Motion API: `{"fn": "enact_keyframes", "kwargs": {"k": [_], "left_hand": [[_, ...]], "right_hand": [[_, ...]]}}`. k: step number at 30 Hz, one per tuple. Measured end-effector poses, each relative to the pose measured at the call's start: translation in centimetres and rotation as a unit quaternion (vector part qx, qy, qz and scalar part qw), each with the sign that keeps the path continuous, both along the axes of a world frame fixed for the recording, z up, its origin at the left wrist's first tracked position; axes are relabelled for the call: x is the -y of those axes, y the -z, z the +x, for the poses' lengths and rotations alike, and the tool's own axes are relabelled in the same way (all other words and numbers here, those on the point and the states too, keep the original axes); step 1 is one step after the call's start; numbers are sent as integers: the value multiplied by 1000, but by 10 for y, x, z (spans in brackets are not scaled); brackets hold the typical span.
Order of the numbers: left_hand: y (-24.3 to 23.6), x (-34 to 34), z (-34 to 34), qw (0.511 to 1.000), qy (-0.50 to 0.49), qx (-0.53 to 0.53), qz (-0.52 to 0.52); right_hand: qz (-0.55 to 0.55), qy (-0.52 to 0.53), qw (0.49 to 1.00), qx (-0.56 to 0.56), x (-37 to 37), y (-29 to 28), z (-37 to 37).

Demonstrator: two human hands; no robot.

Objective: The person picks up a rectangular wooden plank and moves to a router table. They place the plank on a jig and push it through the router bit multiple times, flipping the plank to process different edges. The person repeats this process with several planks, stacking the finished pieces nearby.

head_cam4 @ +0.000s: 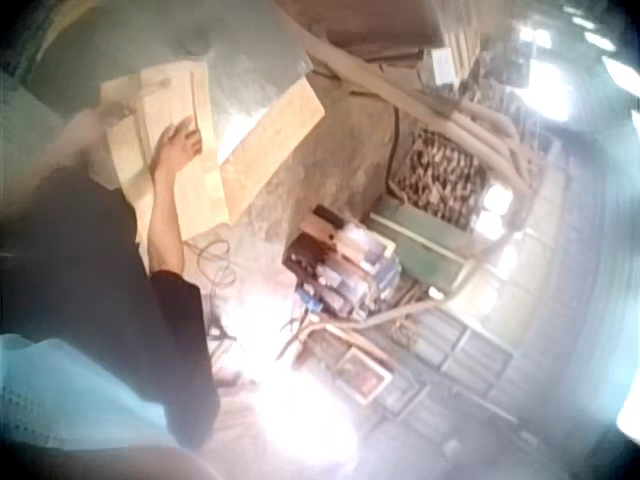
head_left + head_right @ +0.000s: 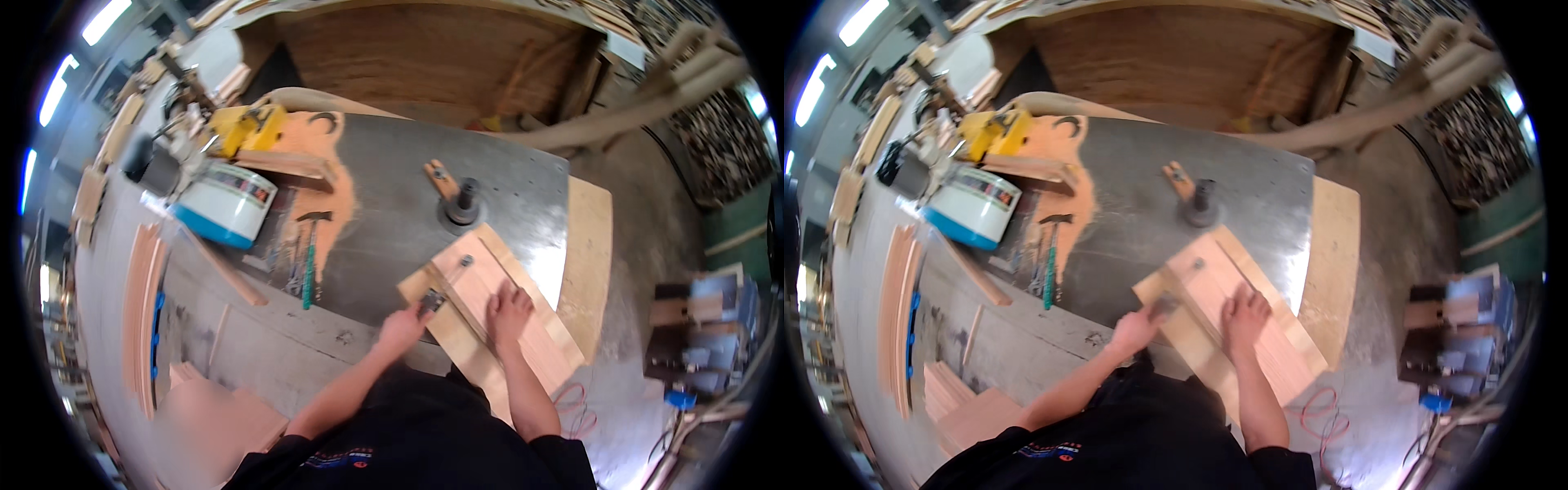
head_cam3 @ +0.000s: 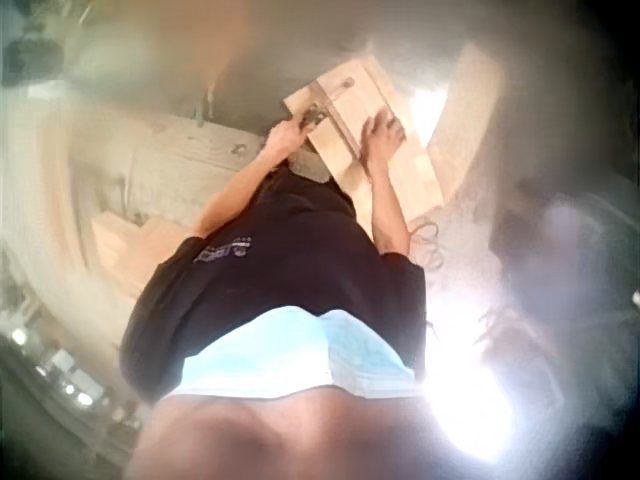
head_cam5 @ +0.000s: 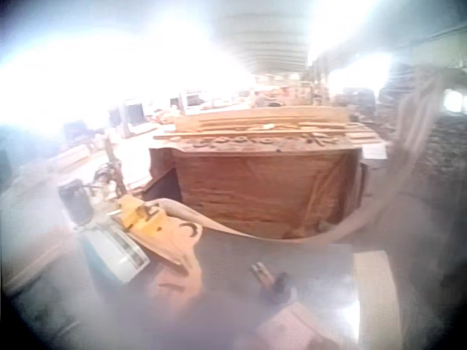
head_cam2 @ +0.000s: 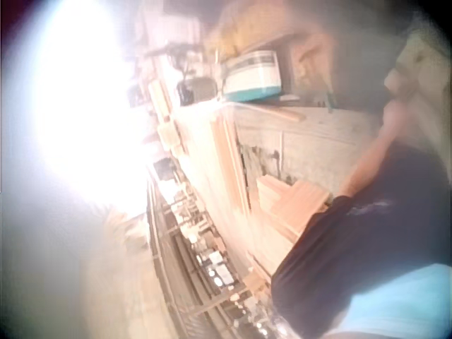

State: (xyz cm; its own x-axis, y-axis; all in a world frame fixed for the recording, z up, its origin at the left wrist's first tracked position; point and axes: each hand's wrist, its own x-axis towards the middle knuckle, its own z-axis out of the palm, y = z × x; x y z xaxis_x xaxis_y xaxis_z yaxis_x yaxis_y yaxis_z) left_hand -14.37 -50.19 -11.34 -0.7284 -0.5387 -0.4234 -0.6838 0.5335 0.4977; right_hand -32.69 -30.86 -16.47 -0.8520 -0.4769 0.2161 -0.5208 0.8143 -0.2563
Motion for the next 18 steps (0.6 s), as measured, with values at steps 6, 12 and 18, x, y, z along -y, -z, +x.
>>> {"fn": "enact_keyframes", "kwargs": {"k": [6, 12, 18], "left_hand": [[-2, 35, -5, 1000, 3, -26, 9], [5, 50, -11, 999, 23, -21, 14], [2, 60, -24, 999, 44, -5, 18]], "right_hand": [[-4, 23, 999, -29, 28, 4, 1], [4, 41, 999, -21, 37, 10, 1], [8, 59, 998, -5, 46, 0, -5]]}}
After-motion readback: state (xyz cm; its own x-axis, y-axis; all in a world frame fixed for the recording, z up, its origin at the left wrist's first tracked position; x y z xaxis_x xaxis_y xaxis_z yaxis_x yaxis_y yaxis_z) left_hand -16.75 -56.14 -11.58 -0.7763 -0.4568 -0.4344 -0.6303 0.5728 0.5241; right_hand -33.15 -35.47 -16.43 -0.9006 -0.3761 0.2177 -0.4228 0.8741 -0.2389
